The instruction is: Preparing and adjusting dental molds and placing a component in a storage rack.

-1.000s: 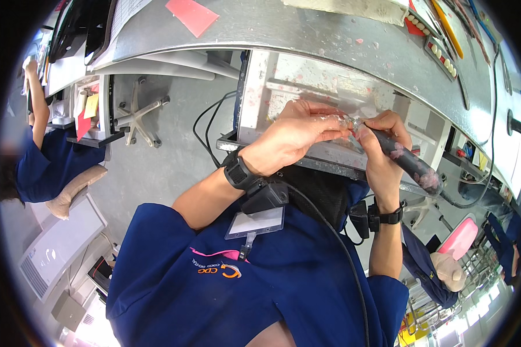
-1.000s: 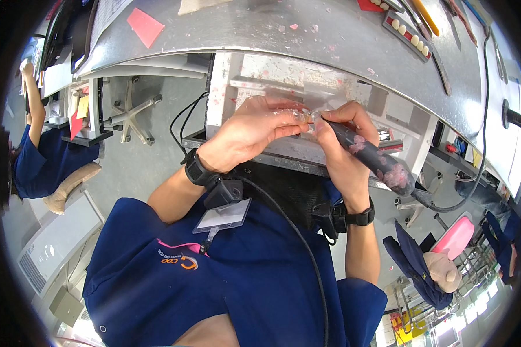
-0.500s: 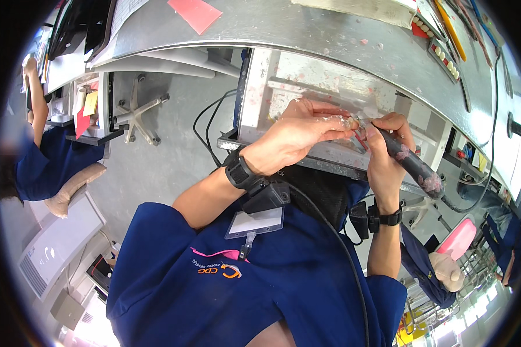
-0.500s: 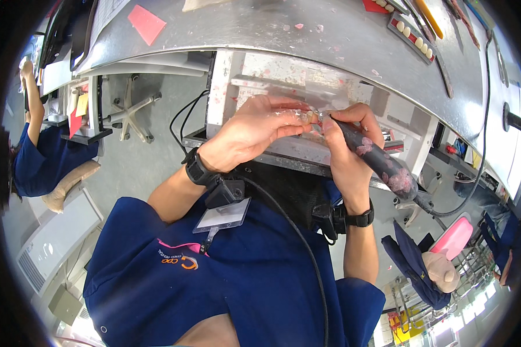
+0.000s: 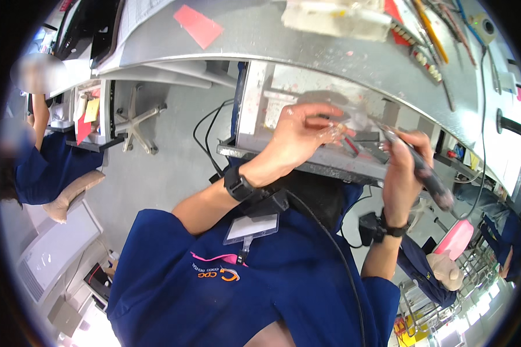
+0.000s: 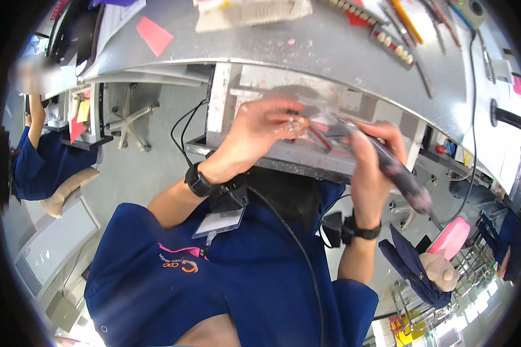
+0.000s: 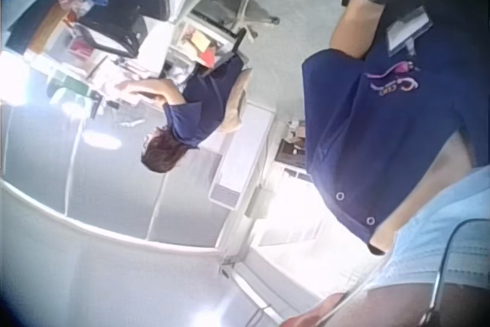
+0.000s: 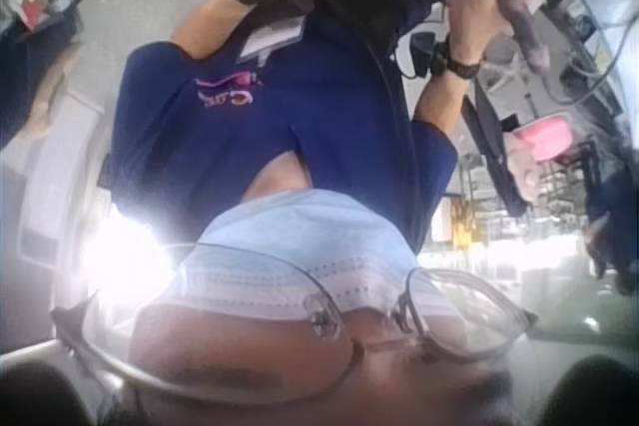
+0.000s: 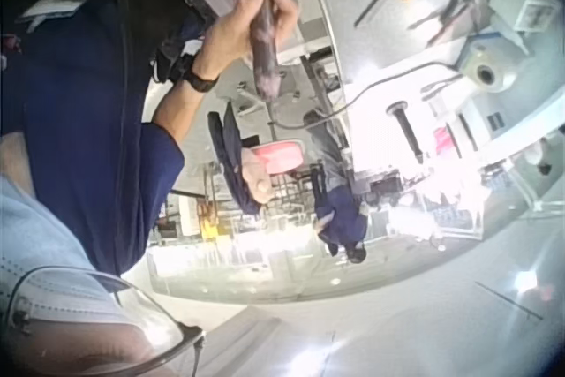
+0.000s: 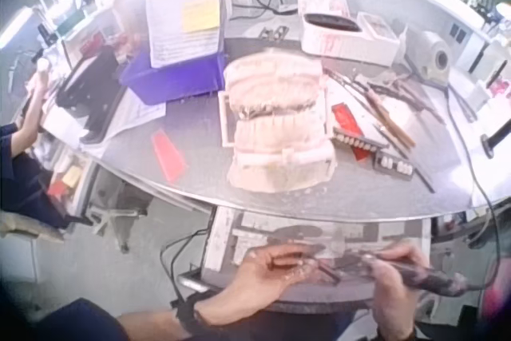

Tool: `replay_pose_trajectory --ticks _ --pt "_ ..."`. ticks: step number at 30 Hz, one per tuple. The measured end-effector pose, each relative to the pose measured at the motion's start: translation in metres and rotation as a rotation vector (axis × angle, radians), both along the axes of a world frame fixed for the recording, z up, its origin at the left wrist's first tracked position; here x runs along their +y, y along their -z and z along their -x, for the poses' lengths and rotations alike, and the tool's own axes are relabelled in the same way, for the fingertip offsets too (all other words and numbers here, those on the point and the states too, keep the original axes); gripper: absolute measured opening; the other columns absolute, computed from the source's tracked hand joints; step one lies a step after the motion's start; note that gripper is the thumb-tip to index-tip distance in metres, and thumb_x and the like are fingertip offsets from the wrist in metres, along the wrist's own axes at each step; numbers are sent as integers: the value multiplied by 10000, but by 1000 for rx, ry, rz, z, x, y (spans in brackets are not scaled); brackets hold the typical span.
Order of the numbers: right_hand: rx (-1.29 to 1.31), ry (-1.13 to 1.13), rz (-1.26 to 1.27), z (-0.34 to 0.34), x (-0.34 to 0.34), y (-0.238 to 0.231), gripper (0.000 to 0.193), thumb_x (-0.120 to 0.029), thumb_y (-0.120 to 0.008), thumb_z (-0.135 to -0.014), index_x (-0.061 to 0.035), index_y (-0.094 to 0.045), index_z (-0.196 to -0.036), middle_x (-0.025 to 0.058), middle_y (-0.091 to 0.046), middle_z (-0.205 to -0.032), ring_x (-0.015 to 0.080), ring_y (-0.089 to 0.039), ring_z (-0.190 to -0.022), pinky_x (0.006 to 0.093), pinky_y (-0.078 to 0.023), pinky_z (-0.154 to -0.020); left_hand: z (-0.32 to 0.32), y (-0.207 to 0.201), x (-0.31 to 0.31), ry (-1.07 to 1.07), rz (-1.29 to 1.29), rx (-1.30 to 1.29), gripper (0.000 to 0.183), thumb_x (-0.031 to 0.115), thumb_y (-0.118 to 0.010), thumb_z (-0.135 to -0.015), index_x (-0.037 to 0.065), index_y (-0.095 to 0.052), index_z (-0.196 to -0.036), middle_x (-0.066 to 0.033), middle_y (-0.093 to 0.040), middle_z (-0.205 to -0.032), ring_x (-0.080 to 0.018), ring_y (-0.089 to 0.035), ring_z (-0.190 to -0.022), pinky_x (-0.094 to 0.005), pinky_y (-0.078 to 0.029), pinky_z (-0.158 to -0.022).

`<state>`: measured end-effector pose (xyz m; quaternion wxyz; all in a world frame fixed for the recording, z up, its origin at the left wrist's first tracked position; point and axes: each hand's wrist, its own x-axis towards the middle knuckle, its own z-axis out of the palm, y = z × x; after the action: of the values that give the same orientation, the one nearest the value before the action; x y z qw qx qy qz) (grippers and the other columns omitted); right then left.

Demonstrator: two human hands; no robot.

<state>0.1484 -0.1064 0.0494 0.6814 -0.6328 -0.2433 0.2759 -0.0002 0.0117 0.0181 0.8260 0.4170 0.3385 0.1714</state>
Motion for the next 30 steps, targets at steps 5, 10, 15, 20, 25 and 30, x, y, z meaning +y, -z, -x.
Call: replay_pose_trajectory --ticks 5,10,15,20,25,30 --pt "-69 172 38 -52 -26 -57 138 -117 -620 -866 -46 -522 -800 -5 -501 -770 49 -424 -622 191 -329 -545 3 -25 -2 11 -244 21 228 40 -642 -890 -94 -640 -1074 -148 -700 -951 -189 -689 -837 -278 -570 -753" --pt "-489 179 525 -107 -26 -86 240 -178 -683 -822 -6 -556 -932 -13 -545 -702 46 -468 -605 207 -359 -534 -18 -64 -1 -90 -571 17 163 25 -632 -885 -51 -677 -1023 -130 -702 -888 -181 -690 -788 -277 -568 -689" --pt "-798 146 788 -156 3 -102 338 -200 -703 -774 23 -558 -983 39 -576 -577 87 -502 -493 252 -374 -488 -56 -77 14 -79 -1156 160 164 25 -675 -822 -17 -689 -980 -118 -681 -803 -153 -656 -647 -240 -517 -602" --pt "-1241 129 672 -201 11 -77 331 -228 -716 -797 4 -553 -967 109 -585 -646 211 -538 -538 346 -425 -545 -37 -92 11 -166 -778 76 376 10 -682 -809 -15 -608 -1177 -105 -679 -962 -115 -652 -772 -227 -535 -685" --pt "-939 -46 587 -121 52 -106 129 -106 -646 -848 15 -603 -839 104 -614 -716 214 -560 -636 329 -431 -621 111 -127 33 -34 -662 291 437 80 -687 -835 30 -576 -1255 -129 -683 -1033 -138 -661 -859 -279 -546 -752" --pt "-888 -307 589 -113 68 -89 116 -82 -636 -842 20 -582 -827 112 -585 -704 215 -531 -619 317 -422 -607 327 36 22 253 -676 1154 473 328 -609 -908 4 -555 -1247 -129 -681 -1033 -186 -654 -819 -313 -523 -717"
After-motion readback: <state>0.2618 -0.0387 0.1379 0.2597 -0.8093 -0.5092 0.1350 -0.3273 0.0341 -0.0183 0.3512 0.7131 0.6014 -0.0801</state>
